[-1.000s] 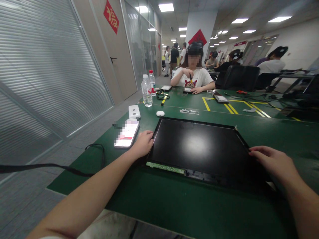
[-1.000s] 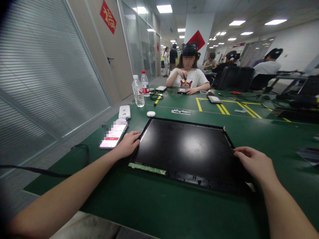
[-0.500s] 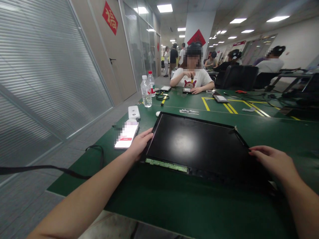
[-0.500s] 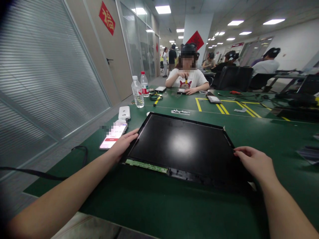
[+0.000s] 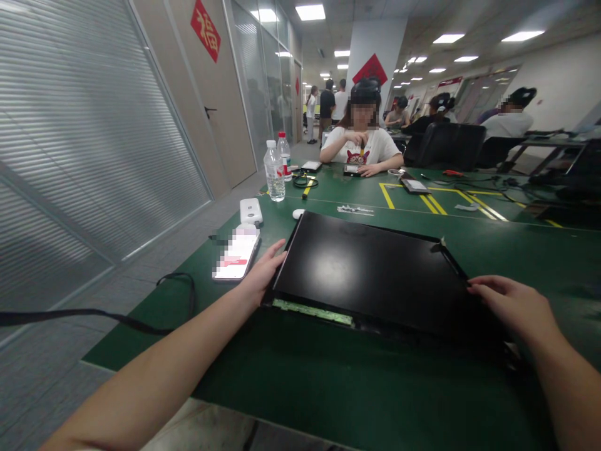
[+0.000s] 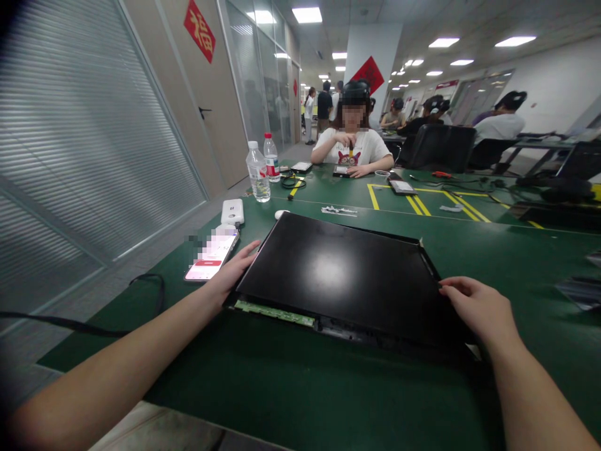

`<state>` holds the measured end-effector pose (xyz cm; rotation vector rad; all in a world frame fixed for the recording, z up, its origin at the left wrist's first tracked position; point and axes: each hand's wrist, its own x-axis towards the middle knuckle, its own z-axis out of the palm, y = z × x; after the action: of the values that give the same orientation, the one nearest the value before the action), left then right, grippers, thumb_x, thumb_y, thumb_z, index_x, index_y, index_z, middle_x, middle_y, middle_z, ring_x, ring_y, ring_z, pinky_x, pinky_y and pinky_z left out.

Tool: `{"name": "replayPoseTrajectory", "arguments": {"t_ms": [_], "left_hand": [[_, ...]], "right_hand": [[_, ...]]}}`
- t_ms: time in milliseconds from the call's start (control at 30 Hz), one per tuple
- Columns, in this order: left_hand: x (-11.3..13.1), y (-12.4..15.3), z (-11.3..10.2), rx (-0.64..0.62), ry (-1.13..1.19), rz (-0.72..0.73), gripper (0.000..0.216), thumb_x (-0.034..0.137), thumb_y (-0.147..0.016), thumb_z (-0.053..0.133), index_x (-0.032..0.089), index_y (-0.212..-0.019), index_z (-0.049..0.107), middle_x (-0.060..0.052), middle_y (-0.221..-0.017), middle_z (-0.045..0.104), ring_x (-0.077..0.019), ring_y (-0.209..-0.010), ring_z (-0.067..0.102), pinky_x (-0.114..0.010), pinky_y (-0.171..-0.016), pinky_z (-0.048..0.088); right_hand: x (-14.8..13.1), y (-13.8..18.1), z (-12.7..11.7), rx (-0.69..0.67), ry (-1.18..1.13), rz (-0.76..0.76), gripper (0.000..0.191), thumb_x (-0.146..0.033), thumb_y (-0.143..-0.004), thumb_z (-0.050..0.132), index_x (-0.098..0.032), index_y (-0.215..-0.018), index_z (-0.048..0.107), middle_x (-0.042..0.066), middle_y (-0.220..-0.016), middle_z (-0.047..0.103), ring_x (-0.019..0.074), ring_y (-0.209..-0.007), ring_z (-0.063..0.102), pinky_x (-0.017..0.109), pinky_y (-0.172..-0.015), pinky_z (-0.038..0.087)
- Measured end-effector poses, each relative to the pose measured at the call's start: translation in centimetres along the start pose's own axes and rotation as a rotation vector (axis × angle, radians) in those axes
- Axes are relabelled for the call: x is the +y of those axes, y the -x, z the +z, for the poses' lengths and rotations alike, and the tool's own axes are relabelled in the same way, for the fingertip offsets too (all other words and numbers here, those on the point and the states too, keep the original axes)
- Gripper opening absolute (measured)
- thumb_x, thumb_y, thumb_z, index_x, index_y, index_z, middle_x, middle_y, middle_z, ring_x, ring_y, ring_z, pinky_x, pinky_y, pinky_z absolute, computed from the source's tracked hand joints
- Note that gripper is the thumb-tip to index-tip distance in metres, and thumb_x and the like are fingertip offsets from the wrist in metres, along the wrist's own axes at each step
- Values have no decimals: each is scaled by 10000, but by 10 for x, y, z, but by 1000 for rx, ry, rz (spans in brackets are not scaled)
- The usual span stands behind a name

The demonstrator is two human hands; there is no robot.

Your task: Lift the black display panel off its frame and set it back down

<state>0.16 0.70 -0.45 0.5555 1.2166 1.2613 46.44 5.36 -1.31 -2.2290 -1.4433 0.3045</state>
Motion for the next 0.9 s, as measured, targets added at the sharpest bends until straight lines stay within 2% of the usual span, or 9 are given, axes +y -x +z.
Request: {"name": "replayPoseTrajectory", "arguments": {"t_ms": [167,267,367,433,533,600,733,900], "left_hand": [[1,5,-1,13,-55,-13,830,124,-829,715,337,-1541,348,-35,-808,767,-197,-499,691,-284,-468,541],[2,7,0,-20,-58,-8,753,162,-818,743,288,-1496,443,-50,-828,777,-200,-552,709,-284,-509,559],[6,11,4,-41,-103,12,544,183,-847,713,210,-1377,593,-71,-844,784,-190,-614,722,-263,-551,569],[9,14,5,-42,-124,12,458,135,-855,662,191,-1310,651,-69,-837,786,-183,-621,722,-254,-552,569],[12,16,6,-71,-89,7,513,15,-783,576,175,-1256,695,-60,-841,789,-178,-615,718,-243,-527,558],[13,16,6,-93,-23,19,532,0,-751,535,153,-1229,713,-62,-866,791,-175,-650,725,-229,-527,553],[13,17,6,-102,40,30,412,114,-826,583,116,-1216,716,-90,-928,792,-196,-758,741,-244,-602,580],[10,18,2,-212,-47,39,555,81,-765,685,164,-1313,658,-99,-1035,786,-235,-816,753,-309,-699,600]], "right_hand": [[-1,1,0,0,-4,-14,319,-501,-558,567,-289,-720,743,40,-707,684,276,-739,586,380,-660,413],[-3,2,-1,-2,-12,-1,316,-497,-549,566,-289,-715,737,37,-711,686,276,-743,586,382,-670,413],[-5,2,-1,-5,-14,13,317,-491,-543,569,-288,-718,738,34,-726,694,277,-767,592,384,-694,418],[-5,3,-2,-8,-14,12,318,-487,-545,572,-287,-725,742,34,-744,702,277,-785,598,385,-709,421],[-5,3,-2,-18,-23,17,311,-476,-553,577,-284,-733,744,35,-761,710,276,-792,608,386,-719,424],[-4,3,-2,-19,-20,17,309,-472,-560,577,-282,-737,744,37,-768,712,276,-795,611,387,-720,424],[-1,2,-1,-22,5,7,338,-488,-572,569,-279,-763,753,43,-786,717,279,-802,608,387,-715,426],[0,1,-1,-23,17,-23,341,-491,-574,560,-282,-762,753,48,-800,721,281,-801,611,387,-710,429]]}}
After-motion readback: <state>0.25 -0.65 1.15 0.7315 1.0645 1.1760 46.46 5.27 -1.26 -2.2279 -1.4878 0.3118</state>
